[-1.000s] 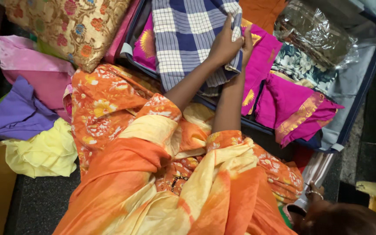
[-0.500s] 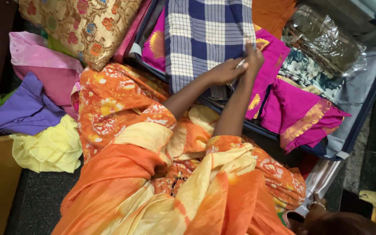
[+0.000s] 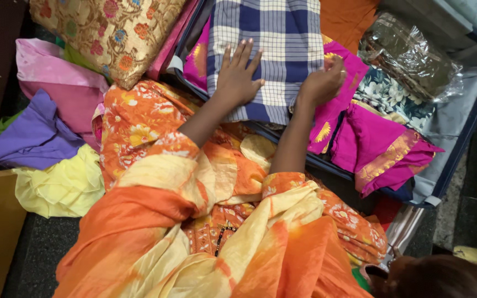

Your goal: The person folds and arranges various colorful garments into an open suitcase. They handle a pink patterned cloth, a blue and white checkered fabric, and a gold brocade textile, smoothing and stacking them by hand.

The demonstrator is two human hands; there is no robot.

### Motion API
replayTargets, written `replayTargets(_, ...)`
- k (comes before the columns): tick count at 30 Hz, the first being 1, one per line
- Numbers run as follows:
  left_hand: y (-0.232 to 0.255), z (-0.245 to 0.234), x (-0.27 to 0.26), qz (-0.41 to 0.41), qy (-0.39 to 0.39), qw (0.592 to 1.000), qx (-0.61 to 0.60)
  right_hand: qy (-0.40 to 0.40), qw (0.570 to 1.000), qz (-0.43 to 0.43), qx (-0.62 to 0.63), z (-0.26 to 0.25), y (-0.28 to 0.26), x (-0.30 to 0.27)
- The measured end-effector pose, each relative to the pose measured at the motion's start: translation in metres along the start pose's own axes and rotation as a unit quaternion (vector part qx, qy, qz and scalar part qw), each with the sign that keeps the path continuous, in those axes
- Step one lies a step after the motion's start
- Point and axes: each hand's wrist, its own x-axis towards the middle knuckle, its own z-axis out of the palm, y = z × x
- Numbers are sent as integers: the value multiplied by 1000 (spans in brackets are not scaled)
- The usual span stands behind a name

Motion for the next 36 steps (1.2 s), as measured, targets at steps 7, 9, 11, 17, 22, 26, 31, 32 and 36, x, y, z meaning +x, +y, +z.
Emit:
replayTargets(7,-2,-10,-4,17,-64,997,30,-467,847,-190,172,-12,-75,-29)
replayTargets(9,1,-21,-1,12,-100,994,43,-479,705,-483,200,-1,-97,-43)
replayTargets(11,3,-22,-1,11,-145,988,50,-470,711,-492,177,3,-97,-44)
replayTargets(17,-9,6,15,14,-189,981,42,-398,732,-544,97,31,-94,-18)
replayTargets(22,-6,7,17,8,-184,983,26,-365,787,-495,48,60,-94,26)
replayTargets(26,-2,3,17,0,-194,981,17,-321,846,-425,-18,83,-92,54)
replayTargets(31,-5,7,19,9,-203,979,12,-299,932,-197,-47,100,-74,72)
replayTargets(32,-7,7,19,8,-200,980,11,-286,939,-187,-48,101,-70,72)
replayTargets(36,-9,11,22,11,-202,979,12,-185,930,-304,-96,88,-49,51)
